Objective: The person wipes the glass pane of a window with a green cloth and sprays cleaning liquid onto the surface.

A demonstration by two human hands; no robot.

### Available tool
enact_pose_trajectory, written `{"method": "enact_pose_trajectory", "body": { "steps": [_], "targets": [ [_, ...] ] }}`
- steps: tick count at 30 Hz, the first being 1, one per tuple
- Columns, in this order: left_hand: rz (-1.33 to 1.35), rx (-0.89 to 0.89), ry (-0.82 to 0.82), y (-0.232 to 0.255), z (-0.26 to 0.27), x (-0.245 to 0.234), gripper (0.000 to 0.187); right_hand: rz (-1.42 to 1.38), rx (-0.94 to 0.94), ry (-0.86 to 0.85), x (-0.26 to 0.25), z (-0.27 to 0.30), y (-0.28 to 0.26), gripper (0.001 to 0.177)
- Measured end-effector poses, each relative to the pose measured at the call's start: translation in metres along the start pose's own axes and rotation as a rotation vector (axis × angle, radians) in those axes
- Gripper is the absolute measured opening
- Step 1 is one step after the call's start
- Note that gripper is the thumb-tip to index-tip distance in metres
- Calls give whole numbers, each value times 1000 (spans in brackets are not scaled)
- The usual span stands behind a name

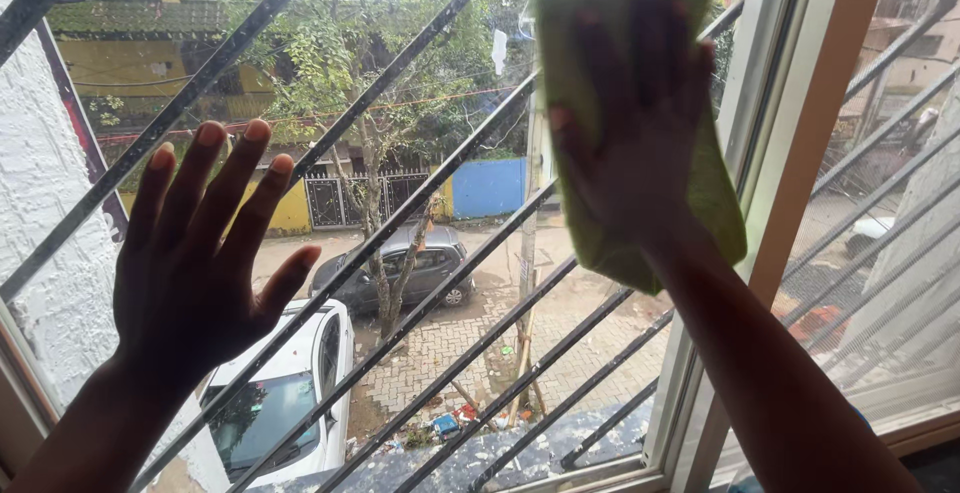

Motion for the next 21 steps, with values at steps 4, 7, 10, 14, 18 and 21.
{"method": "enact_pose_trajectory", "body": {
  "steps": [4,7,10,14,18,21],
  "targets": [
    [9,-2,23,0,1,1,73,26,199,34,-2,30,36,68],
    [18,-2,33,1,1,2,72,15,285,74,-8,62,43,67],
    [22,-3,38,2,2,0,71,-28,310,79,-12,79,39,66],
    [8,8,40,2,2,1,71,54,349,73,-2,66,31,68],
    [19,26,76,1,1,1,72,138,341,23,17,35,2,69],
    [21,4,53,1,2,0,72,42,242,73,25,15,-40,65]
  ]
}}
Point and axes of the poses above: each hand's wrist, its own z-axis away from the middle knuckle, its own x-axis out of the palm, y = z × x, the point moved 6 cm from there along -z, towards the middle knuckle, and after that the axes turned 7 degrees about -z, right-handed, at the moved point
